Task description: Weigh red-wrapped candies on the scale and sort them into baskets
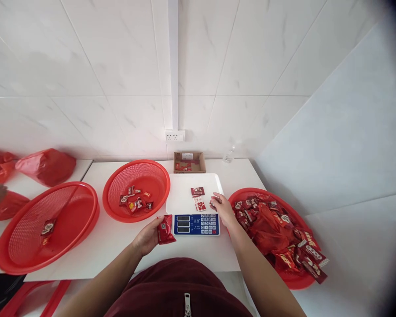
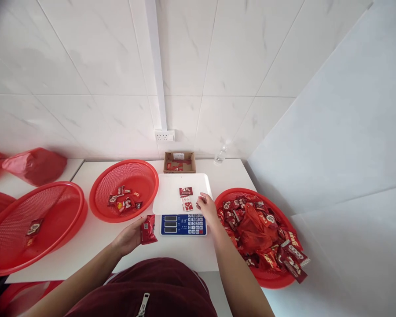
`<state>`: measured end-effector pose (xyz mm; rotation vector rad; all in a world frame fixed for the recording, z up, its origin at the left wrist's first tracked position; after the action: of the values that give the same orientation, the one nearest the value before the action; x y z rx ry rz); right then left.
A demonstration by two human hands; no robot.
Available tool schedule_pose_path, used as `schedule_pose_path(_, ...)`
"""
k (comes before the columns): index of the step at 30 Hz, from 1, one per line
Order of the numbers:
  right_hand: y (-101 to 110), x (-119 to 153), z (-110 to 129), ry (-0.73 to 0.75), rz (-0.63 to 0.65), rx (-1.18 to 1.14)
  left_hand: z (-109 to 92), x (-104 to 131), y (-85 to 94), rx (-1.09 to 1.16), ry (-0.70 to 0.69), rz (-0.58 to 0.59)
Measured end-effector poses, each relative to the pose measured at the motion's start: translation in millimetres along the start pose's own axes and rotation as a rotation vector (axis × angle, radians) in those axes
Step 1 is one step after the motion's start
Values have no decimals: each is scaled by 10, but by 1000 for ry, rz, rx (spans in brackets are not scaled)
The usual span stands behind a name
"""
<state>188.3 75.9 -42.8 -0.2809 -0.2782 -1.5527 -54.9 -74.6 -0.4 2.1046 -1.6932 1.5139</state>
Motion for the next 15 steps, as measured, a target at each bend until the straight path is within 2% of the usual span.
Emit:
schedule_pose_path(2, -53, -42, 15, 4, 11, 7, -37, 2, 58, 13, -14, -31)
schedule_pose_path(5, -134, -56, 76, 29, 117, -4, -92, -40, 174, 40, -23, -86)
schedule_pose_path(8, -33, -75, 142, 107, 109, 0, -143, -113, 281, 58, -21, -115)
schedule_pose_path(10, 217, -107, 159, 187, -25, 21, -194, -158, 337, 61, -28, -133)
schedule_pose_path(12, 580, -129, 125, 251, -226, 91, -271, -190, 377, 74, -53, -149)
schedule_pose_path(14, 944, -141, 18, 240, -396, 244, -360, -210, 400, 95, -86, -157)
schedule_pose_path(15, 1081, -151, -60, 207, -426, 352, -399, -215, 404, 101, -98, -155)
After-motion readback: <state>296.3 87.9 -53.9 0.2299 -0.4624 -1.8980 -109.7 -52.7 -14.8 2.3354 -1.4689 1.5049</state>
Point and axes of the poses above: each hand's wrist, its own x-axis away from the middle knuckle, its own y-axis out of the back of the hand, z = x × y, the point moved 5 cm from there along -x, towards the middle knuckle, and after that the axes turned 1 degree about -z, right-handed, at the moved point
